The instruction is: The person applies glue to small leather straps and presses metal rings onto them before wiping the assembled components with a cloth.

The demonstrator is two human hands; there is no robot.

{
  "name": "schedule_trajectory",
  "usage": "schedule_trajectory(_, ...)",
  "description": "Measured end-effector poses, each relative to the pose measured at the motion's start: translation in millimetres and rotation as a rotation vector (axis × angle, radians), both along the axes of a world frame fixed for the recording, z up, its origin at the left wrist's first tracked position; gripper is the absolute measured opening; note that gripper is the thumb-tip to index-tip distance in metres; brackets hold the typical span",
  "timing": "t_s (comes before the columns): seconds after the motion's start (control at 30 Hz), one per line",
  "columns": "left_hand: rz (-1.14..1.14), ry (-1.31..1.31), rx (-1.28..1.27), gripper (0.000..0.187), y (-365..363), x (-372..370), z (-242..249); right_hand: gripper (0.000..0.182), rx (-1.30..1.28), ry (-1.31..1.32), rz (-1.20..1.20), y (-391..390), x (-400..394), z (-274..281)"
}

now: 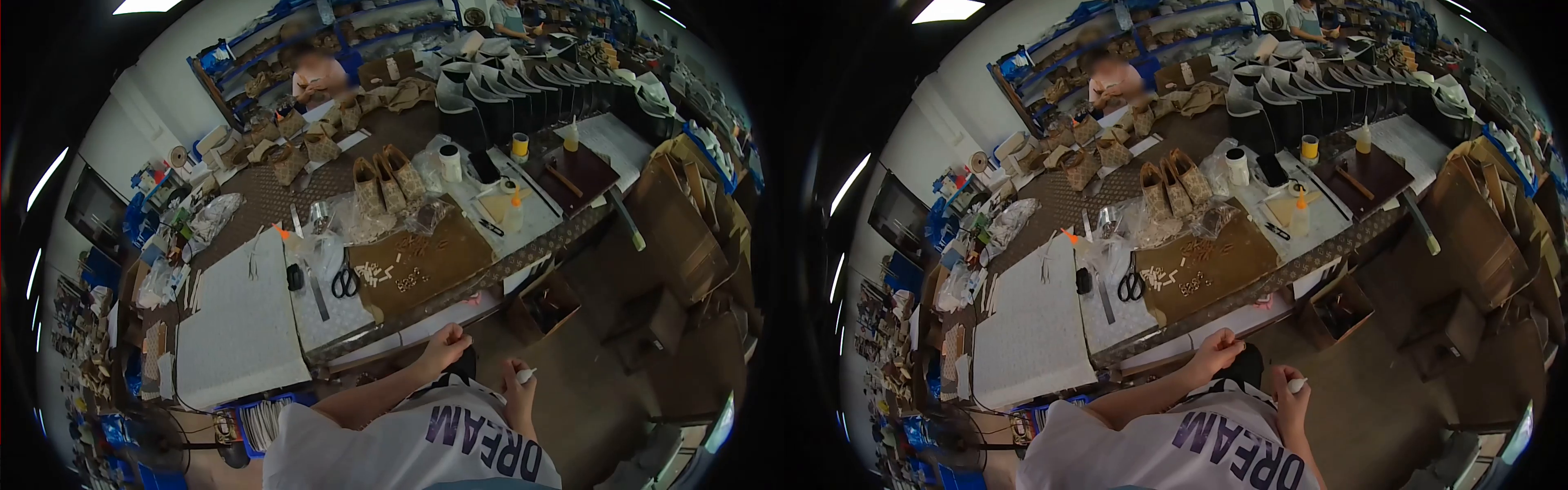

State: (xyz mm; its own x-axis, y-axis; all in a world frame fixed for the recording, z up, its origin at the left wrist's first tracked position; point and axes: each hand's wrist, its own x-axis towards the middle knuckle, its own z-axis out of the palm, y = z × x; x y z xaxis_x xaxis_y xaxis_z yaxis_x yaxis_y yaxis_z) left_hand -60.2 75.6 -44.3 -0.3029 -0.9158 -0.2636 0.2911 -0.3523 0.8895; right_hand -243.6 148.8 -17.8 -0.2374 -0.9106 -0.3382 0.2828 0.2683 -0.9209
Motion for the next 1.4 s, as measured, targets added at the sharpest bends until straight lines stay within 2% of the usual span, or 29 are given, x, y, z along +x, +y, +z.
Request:
schedule_trajectory(0.07,-0.019,-0.007,-0.118,0.011,7,-13,7,0.016,-0.052,-0.026,0.017,0,0,-1)
schedule_trajectory(0.1,0.001,-0.013,-0.072,0.010,13,-17,15,0.015,-0.077,-0.036,0.025,0,0,-1)
schedule_trajectory(0.2,-0.124,-0.144,-0.249,0.014,17,-18,13,0.016,-0.115,-0.054,0.076,-3,4,5)
schedule_trajectory(0.4,-0.107,-0.217,-0.283,0.016,25,-16,19,0.016,-0.055,-0.015,0.175,-11,7,-5)
schedule_trajectory(0.53,-0.079,-0.246,-0.248,0.015,34,-9,19,0.015,-0.024,-0.040,0.245,-9,10,0)
schedule_trajectory(0.67,-0.042,-0.246,-0.198,0.016,39,-4,27,0.016,-0.022,0.043,0.304,-11,13,-1)
schedule_trajectory(0.83,-0.031,-0.167,-0.132,0.016,24,2,25,0.018,0.050,0.026,0.325,-26,20,10)
schedule_trajectory(0.9,-0.038,-0.178,-0.146,0.015,14,6,30,0.016,0.017,0.072,0.314,-34,23,-5)
schedule_trajectory(1.0,-0.093,-0.245,-0.228,0.016,-1,13,32,0.014,-0.017,0.069,0.274,-47,33,-17)
schedule_trajectory(1.1,-0.106,-0.470,-0.504,0.017,-14,22,38,0.013,-0.031,0.067,0.248,-62,44,-23)
schedule_trajectory(1.2,-0.137,-0.534,-0.620,0.016,-30,32,38,0.012,-0.014,0.065,0.254,-75,52,-27)
schedule_trajectory(1.33,-0.141,-0.112,-0.059,0.015,-58,43,22,0.010,-0.057,0.160,0.257,-96,66,-22)
schedule_trajectory(1.37,-0.180,-0.143,-0.037,0.015,-67,50,17,0.009,-0.051,0.195,0.260,-101,69,-26)
schedule_trajectory(1.4,-0.221,-0.171,-0.013,0.016,-75,57,10,0.009,0.017,0.119,0.231,-103,74,-21)
